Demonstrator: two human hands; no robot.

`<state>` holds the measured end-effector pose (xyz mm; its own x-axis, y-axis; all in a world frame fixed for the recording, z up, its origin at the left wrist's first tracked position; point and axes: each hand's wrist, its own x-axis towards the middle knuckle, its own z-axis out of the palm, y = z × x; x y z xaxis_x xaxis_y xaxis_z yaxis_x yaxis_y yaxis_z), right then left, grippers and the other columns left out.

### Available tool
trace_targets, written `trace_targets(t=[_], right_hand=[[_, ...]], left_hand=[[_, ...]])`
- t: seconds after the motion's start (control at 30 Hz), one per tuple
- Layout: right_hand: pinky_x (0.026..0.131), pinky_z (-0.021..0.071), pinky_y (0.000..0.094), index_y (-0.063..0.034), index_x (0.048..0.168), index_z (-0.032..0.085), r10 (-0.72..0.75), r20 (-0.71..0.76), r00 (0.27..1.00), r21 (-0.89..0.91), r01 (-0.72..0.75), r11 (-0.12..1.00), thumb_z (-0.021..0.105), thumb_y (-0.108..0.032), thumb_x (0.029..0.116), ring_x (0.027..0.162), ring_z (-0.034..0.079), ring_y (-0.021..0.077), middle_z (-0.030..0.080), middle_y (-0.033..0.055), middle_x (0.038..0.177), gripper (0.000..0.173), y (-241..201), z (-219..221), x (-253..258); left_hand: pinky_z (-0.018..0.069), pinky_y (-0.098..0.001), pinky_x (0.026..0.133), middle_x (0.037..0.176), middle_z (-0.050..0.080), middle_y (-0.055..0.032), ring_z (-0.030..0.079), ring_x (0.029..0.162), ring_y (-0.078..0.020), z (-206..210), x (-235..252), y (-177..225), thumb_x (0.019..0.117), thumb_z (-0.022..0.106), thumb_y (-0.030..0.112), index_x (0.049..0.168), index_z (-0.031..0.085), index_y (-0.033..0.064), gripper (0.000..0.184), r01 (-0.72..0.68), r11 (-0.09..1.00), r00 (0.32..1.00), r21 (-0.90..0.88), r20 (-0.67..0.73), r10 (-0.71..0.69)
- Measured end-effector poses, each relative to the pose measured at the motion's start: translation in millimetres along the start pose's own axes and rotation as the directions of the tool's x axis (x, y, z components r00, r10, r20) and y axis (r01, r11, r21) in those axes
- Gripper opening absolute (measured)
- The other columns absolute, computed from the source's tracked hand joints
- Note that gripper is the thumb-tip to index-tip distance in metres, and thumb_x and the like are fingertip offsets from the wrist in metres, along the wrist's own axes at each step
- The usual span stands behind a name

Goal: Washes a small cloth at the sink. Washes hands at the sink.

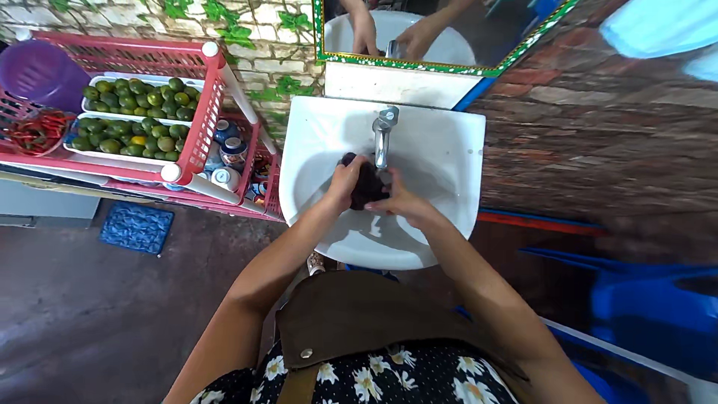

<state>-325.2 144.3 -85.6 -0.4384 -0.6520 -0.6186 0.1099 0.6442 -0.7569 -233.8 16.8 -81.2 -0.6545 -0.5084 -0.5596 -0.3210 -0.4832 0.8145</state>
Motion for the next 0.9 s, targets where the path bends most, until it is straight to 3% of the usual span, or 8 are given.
trace_targets(t=[0.1, 0.17, 0.23, 0.37, 0.5, 0.57, 0.67, 0.9], right_hand=[[0.086, 0.0574, 0.0342, -0.0003, 0.142, 0.048, -0.003, -0.018, 1.000, 0.179, 0.006, 0.984, 0.071, 0.002, 0.0920, 0.100, 0.066, 0.0204, 0.063, 0.0184, 0.123, 0.055, 6, 16, 11], [0.083, 0.0579, 0.0306, 0.0058, 0.128, 0.055, -0.048, -0.130, 0.990, 0.400, 0.097, 0.912, 0.060, 0.013, 0.0929, 0.093, 0.067, 0.0162, 0.065, 0.0151, 0.111, 0.037, 8, 18, 13], [0.085, 0.0569, 0.0306, 0.0047, 0.127, 0.053, -0.154, -0.180, 0.972, 0.498, 0.225, 0.837, 0.051, 0.020, 0.0915, 0.094, 0.065, 0.0132, 0.064, 0.0112, 0.110, 0.039, 13, 17, 12], [0.086, 0.0558, 0.0364, -0.0021, 0.135, 0.047, -0.148, -0.136, 0.980, 0.572, 0.200, 0.796, 0.041, 0.023, 0.0837, 0.100, 0.064, 0.0183, 0.062, 0.0121, 0.118, 0.058, 18, 14, 6], [0.086, 0.0547, 0.0595, -0.0182, 0.156, 0.027, 0.266, -0.057, 0.962, 0.787, -0.121, 0.605, 0.039, -0.028, 0.1077, 0.120, 0.057, 0.0450, 0.042, 0.0259, 0.147, 0.051, -5, 12, -5], [0.091, 0.0509, 0.0607, -0.0188, 0.156, 0.029, 0.339, 0.004, 0.941, 0.833, -0.191, 0.519, 0.034, -0.057, 0.1071, 0.127, 0.052, 0.0447, 0.040, 0.0243, 0.151, 0.063, -11, 20, -2], [0.076, 0.0546, 0.0436, -0.0139, 0.130, 0.053, 0.367, -0.041, 0.929, 0.847, -0.162, 0.506, 0.029, -0.061, 0.1060, 0.094, 0.063, 0.0245, 0.063, 0.0121, 0.108, 0.058, -8, 38, 19], [0.064, 0.0503, 0.0372, -0.0025, 0.098, 0.060, 0.312, -0.399, 0.862, 0.793, 0.154, 0.589, 0.038, -0.046, 0.1106, 0.068, 0.056, 0.0192, 0.056, 0.0088, 0.078, 0.050, -8, 60, 41]], left_hand=[[0.0558, -0.0422, 0.082, 0.101, 0.067, -0.0121, 0.066, 0.090, -0.0200, 5, -14, 7, 0.1067, 0.050, 0.040, 0.119, 0.061, 0.0020, 0.041, -0.001, 0.997, 0.999, -0.072, -0.044, -0.002], [0.0520, -0.0487, 0.093, 0.119, 0.065, -0.0175, 0.063, 0.107, -0.0270, 5, -10, 4, 0.1065, 0.053, 0.038, 0.132, 0.057, 0.0042, 0.042, -0.043, 0.994, 0.987, -0.099, -0.161, 0.026], [0.0458, -0.0586, 0.099, 0.139, 0.054, -0.0237, 0.053, 0.125, -0.0371, 5, -3, 1, 0.1050, 0.055, 0.042, 0.147, 0.044, 0.0068, 0.056, 0.067, 0.981, 0.979, -0.180, -0.176, -0.099], [0.0552, -0.0523, 0.083, 0.123, 0.062, -0.0188, 0.063, 0.106, -0.0320, 9, 19, -12, 0.0951, 0.068, 0.028, 0.146, 0.040, 0.0102, 0.061, 0.205, 0.878, 0.947, -0.433, -0.140, -0.290], [0.0558, -0.0479, 0.085, 0.116, 0.066, -0.0187, 0.065, 0.100, -0.0278, 11, 23, -27, 0.0958, 0.068, 0.011, 0.132, 0.058, 0.0023, 0.038, -0.017, 0.965, 0.986, -0.261, -0.165, -0.028], [0.0546, -0.0424, 0.079, 0.107, 0.067, -0.0146, 0.064, 0.090, -0.0222, 15, 16, -30, 0.1009, 0.065, 0.015, 0.125, 0.063, 0.0036, 0.027, -0.075, 0.992, 0.993, -0.100, -0.099, 0.065], [0.0537, -0.0456, 0.083, 0.102, 0.067, -0.0173, 0.064, 0.089, -0.0247, 27, 11, -38, 0.1073, 0.054, 0.019, 0.121, 0.064, -0.0002, 0.025, -0.106, 0.990, 0.991, 0.097, -0.074, 0.114], [0.0519, -0.0525, 0.080, 0.096, 0.064, -0.0208, 0.063, 0.088, -0.0326, 35, 23, -43, 0.1116, 0.030, 0.047, 0.112, 0.064, -0.0018, 0.060, 0.011, 0.986, 0.977, 0.164, -0.210, 0.024]])
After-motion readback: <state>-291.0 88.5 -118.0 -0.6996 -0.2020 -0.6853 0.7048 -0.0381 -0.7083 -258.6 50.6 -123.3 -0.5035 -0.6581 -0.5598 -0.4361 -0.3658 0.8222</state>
